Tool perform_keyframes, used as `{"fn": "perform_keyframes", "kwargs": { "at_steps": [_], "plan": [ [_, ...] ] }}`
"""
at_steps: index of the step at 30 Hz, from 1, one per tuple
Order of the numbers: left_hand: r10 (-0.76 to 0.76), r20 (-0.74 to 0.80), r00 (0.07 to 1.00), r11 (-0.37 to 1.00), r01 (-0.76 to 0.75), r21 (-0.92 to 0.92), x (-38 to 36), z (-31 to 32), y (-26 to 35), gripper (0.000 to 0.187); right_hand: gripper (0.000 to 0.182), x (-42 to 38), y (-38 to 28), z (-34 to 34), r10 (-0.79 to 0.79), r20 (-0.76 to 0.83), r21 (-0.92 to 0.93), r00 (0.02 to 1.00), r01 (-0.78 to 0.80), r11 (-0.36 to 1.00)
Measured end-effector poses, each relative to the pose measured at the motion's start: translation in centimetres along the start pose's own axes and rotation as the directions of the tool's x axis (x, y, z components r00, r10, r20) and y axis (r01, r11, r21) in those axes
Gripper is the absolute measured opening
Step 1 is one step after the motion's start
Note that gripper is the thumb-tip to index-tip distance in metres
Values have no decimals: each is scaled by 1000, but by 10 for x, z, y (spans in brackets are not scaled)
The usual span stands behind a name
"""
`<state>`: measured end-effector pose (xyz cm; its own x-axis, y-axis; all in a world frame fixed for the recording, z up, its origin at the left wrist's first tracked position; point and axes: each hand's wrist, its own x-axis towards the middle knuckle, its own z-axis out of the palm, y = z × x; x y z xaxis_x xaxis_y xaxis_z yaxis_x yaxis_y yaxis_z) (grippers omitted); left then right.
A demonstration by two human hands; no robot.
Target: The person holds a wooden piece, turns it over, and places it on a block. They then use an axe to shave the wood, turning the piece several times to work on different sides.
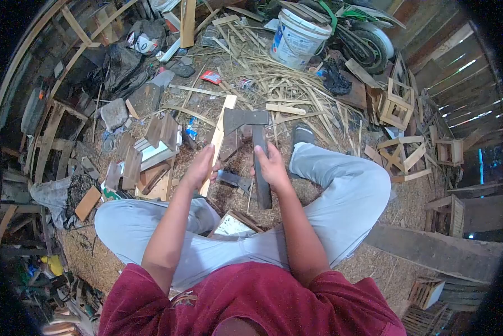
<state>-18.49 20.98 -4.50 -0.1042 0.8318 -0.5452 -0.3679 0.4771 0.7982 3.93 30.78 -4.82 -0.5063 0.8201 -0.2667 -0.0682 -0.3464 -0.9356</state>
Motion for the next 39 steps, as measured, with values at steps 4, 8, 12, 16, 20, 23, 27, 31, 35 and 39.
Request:
{"fn": "perform_keyframes", "kwargs": {
  "at_steps": [4,8,12,16,20,23,27,31,35,39],
  "plan": [
    [23,-11,1000,997,-22,80,-9,5,11,39,31,-3,-5,-2,26,33,51,999,-28,998],
    [8,-11,1000,991,-6,130,-25,9,28,36,27,-8,-19,1,113,50,117,992,-118,986],
    [51,38,998,983,-57,176,-21,2,18,35,21,-14,-28,2,225,97,261,969,-243,934],
    [41,40,998,973,-49,226,-17,3,9,35,21,-12,-18,-2,281,40,194,959,-283,939],
    [14,38,999,965,-23,260,-19,2,10,37,25,-10,-12,-2,314,-28,130,949,-308,942],
    [1,11,1000,957,-4,288,-25,6,13,35,26,-11,-12,-1,315,-39,100,948,-310,945],
    [-38,15,999,945,31,326,-25,5,9,32,26,-12,-9,1,319,-43,63,947,-316,947],
    [-9,15,1000,933,3,360,-20,1,-1,32,26,-11,-2,2,295,-55,17,954,-294,956],
    [38,-35,999,872,-16,490,-13,-5,-14,24,25,-12,1,5,268,-74,-72,961,-273,959],
    [40,-119,992,744,50,667,-15,-5,-16,27,25,-14,8,9,232,-101,-195,968,-248,949]
  ]
}}
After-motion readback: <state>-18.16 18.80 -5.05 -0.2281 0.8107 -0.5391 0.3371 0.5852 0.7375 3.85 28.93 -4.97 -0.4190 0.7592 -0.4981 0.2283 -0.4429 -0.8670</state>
